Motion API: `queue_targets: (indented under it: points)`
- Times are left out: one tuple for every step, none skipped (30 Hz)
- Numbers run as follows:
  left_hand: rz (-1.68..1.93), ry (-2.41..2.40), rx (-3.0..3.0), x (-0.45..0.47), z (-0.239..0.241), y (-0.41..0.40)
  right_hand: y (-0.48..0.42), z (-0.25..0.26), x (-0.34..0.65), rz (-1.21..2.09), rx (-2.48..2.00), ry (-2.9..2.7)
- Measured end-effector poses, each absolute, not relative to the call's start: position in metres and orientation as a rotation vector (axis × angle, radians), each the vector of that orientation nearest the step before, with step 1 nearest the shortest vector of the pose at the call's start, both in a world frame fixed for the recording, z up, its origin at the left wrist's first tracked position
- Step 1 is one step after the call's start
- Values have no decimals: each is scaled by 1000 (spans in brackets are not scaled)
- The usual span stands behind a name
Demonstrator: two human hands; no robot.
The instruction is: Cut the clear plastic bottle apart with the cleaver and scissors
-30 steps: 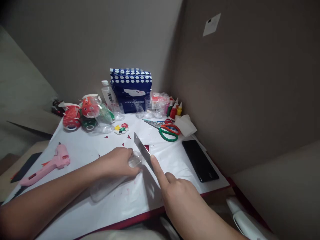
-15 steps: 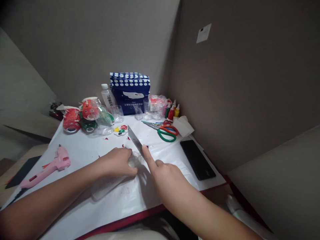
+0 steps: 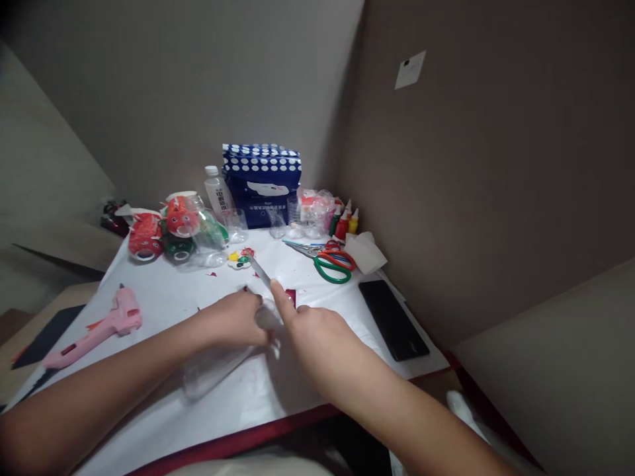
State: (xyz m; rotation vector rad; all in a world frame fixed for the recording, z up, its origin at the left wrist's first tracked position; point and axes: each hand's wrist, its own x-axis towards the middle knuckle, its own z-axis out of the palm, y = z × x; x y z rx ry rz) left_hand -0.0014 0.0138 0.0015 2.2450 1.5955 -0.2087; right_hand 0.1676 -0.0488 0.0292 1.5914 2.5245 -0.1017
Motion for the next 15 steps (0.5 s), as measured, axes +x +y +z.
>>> queue_targets:
  points:
    - [-210,1594,2236,-2,1,15,-47,28,168,-119,1614,2536]
    - [-213,1589,2233,-4,-1,17,-47,24,171,-140,1650,2551]
    - [-215,1580,2233,-5,-3,19,-49,19,176,-168,1695,2574]
    - [-212,1564,2241,-7,-5,21,-53,12,182,-207,1744,2601]
    - [-208,1546,2249,-9,-7,22,-60,5,190,-246,1787,2631]
    - [-203,1527,2258,-10,-9,24,-68,-1,197,-295,1806,2646]
    - [-197,1509,2266,-12,-10,24,-77,-7,204,-335,1827,2638]
    - [-190,1496,2271,-12,-11,25,-85,-11,209,-341,1845,2613]
    - [-185,1489,2274,-13,-12,24,-93,-13,213,-335,1848,2584]
    - [-183,1486,2273,-12,-12,24,-99,-13,215,-315,1846,2557]
    - [-181,1494,2268,-12,-11,23,-103,-12,215,-285,1834,2534]
    - [-178,1514,2260,-10,-10,22,-105,-9,213,-252,1812,2515]
    - [-182,1538,2246,-9,-9,20,-104,-5,209,-221,1779,2502]
    - [-187,1560,2239,-7,-7,19,-101,0,204,-189,1742,2494]
    - [-190,1577,2246,-4,-5,17,-95,5,197,-157,1709,2484]
